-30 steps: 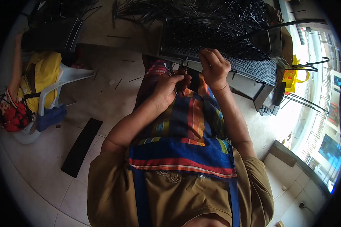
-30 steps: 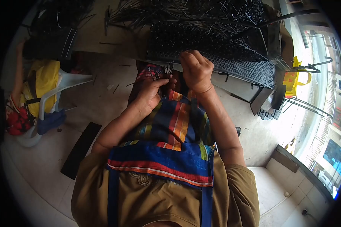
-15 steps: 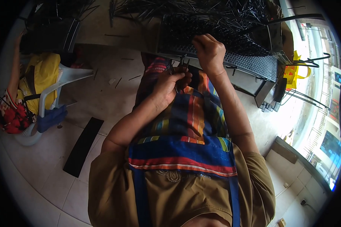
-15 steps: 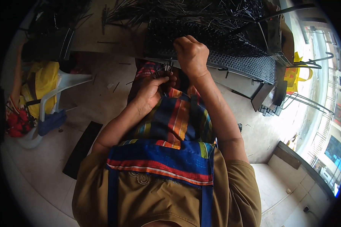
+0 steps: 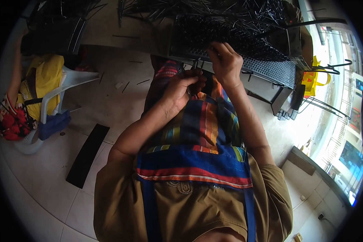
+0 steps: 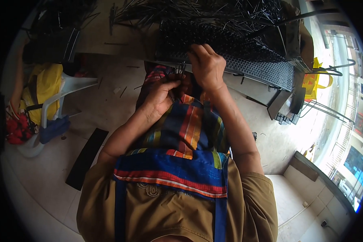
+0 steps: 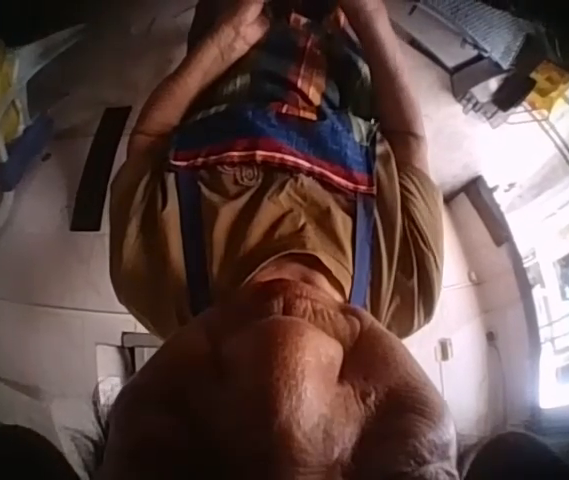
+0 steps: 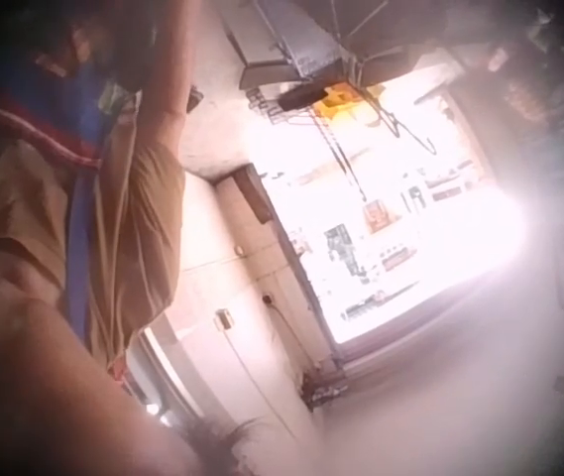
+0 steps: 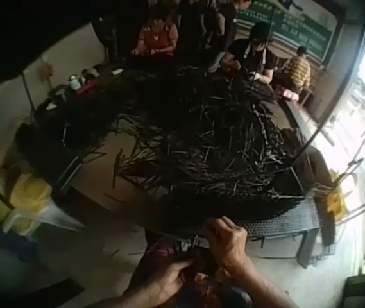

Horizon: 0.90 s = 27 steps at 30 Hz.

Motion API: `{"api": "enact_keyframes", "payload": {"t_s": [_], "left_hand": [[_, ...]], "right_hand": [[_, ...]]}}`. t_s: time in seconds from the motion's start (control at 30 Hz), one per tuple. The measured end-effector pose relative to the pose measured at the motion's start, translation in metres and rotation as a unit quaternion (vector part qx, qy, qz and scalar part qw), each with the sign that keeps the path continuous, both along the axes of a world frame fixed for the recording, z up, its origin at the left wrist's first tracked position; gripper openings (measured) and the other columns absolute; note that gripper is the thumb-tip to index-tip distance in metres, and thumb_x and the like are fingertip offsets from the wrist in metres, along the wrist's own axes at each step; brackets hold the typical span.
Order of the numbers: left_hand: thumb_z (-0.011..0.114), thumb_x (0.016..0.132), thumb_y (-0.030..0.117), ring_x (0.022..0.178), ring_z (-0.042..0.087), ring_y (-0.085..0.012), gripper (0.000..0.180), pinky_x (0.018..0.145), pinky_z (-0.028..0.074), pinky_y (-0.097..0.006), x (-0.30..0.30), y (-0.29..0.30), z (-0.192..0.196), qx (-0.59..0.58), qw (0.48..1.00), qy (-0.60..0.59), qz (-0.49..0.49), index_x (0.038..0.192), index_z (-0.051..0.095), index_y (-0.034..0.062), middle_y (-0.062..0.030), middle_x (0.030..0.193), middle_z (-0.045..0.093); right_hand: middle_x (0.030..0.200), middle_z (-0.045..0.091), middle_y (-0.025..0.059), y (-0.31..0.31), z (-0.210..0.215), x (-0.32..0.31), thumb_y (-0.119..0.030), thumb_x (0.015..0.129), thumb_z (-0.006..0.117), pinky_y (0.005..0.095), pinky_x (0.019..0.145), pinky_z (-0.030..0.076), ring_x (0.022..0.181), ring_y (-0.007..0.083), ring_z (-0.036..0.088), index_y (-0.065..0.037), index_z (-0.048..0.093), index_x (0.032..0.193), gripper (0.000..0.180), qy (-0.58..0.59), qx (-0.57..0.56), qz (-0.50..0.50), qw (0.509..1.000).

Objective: The recorder is inserting thin black rods into a perforated panel to assemble a mesh component.

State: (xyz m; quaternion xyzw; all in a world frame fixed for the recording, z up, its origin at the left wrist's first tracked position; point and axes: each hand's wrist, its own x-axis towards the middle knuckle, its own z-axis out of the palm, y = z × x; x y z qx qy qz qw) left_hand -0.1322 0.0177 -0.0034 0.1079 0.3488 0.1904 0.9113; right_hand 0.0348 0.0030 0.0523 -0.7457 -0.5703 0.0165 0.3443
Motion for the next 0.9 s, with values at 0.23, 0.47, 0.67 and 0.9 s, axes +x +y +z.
{"api": "enact_keyframes", "payload": {"t_s": [0.23, 0.47, 0.67, 0.9], "left_hand": [[0.059, 0.09, 0.002, 0.084, 0.067, -0.018, 0.02, 0.073, 0.055, -0.031, -0.006, 0.004, 0.008, 0.002, 1.0, 0.009, 0.021, 0.109, 0.063, 0.0022, -0.0102, 0.097, 0.069], [0.055, 0.091, 0.004, 0.082, 0.069, -0.0208, 0.019, 0.066, 0.053, -0.03, -0.031, 0.016, 0.004, 0.023, 0.996, 0.065, 0.063, 0.108, 0.062, 0.0048, -0.0112, 0.094, 0.07], [0.052, 0.091, 0.002, 0.079, 0.069, -0.0216, 0.016, 0.063, 0.052, -0.031, -0.038, 0.015, 0.005, 0.023, 0.994, 0.083, 0.074, 0.105, 0.059, 0.0053, -0.0136, 0.094, 0.07], [0.055, 0.089, 0.001, 0.076, 0.069, -0.0202, 0.013, 0.055, 0.049, -0.029, -0.036, 0.017, 0.012, -0.006, 0.99, 0.108, 0.089, 0.1, 0.06, 0.0071, -0.0129, 0.09, 0.07]], "right_hand": [[0.074, 0.067, 0.0024, -0.012, -0.019, -0.023, -0.001, 0.078, 0.069, 0.0219, 0.057, 0.047, 0.065, 0.0058, 0.059, 0.0, 0.067, 0.085, 0.007, 0.452, -0.056, -0.023, 0.89], [0.07, 0.063, -0.0012, 0.033, -0.009, -0.032, 0.003, 0.079, 0.072, 0.0181, 0.05, 0.04, 0.058, 0.0024, 0.051, -0.003, 0.065, 0.087, 0.012, 0.313, 0.118, -0.042, 0.941], [0.068, 0.062, 0.0014, 0.057, -0.012, -0.04, 0.0, 0.08, 0.073, 0.0222, 0.052, 0.043, 0.056, 0.0057, 0.052, -0.003, 0.063, 0.086, 0.012, 0.148, 0.152, 0.031, 0.977], [0.072, 0.062, 0.0092, 0.058, -0.003, -0.048, -0.003, 0.078, 0.073, 0.0289, 0.055, 0.047, 0.059, 0.019, 0.061, -0.004, 0.063, 0.085, 0.012, 0.091, 0.139, 0.062, 0.984]]}}
